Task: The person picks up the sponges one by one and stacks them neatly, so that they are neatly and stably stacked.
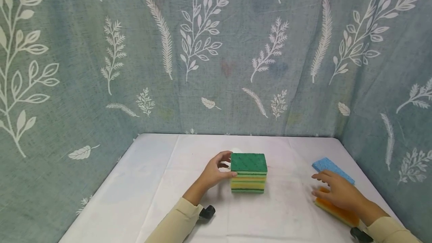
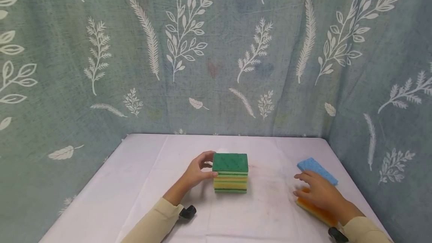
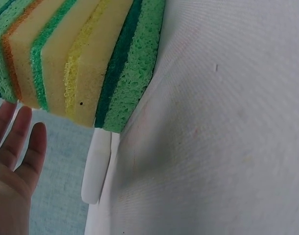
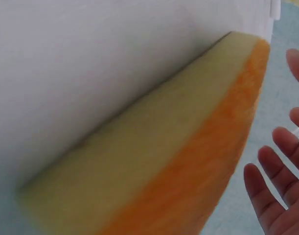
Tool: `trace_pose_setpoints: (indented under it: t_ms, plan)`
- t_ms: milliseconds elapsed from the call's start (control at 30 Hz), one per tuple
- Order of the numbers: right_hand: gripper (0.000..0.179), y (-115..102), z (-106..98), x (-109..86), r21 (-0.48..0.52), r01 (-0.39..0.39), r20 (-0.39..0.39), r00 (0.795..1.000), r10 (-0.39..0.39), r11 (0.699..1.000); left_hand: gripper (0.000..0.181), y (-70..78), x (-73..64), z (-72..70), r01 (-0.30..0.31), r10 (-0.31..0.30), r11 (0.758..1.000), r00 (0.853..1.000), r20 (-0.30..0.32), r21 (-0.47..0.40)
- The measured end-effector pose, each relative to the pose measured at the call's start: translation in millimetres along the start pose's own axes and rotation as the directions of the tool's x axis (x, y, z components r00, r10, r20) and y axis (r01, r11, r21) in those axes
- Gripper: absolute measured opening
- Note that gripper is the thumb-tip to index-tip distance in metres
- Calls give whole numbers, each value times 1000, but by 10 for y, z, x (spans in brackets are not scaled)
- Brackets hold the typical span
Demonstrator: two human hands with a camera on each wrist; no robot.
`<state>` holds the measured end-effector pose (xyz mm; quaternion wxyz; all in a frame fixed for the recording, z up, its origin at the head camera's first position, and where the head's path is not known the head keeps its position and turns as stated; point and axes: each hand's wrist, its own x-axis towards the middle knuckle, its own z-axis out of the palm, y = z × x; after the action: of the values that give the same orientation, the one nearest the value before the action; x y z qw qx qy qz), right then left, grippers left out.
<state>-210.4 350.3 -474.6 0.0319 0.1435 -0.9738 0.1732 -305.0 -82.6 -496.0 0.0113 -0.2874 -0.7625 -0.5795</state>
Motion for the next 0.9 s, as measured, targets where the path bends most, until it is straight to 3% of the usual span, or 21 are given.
trace_pose_setpoints:
  t_ms: [267, 567, 900]
  plan:
    - [51, 148, 12, -135, -40, -3, 2, 1000, 3, 999, 74, 13, 5, -4, -25, 25, 1000, 1000, 0, -3]
    - [51, 152, 81, -279, -37, -83, 93, 992, 86, 996, 75, 3, -41, -14, -51, 51, 999, 999, -7, 1]
    - [50, 168, 43, -334, -91, -29, 87, 996, 37, 995, 74, 46, -34, -7, -72, 72, 997, 997, -11, 0]
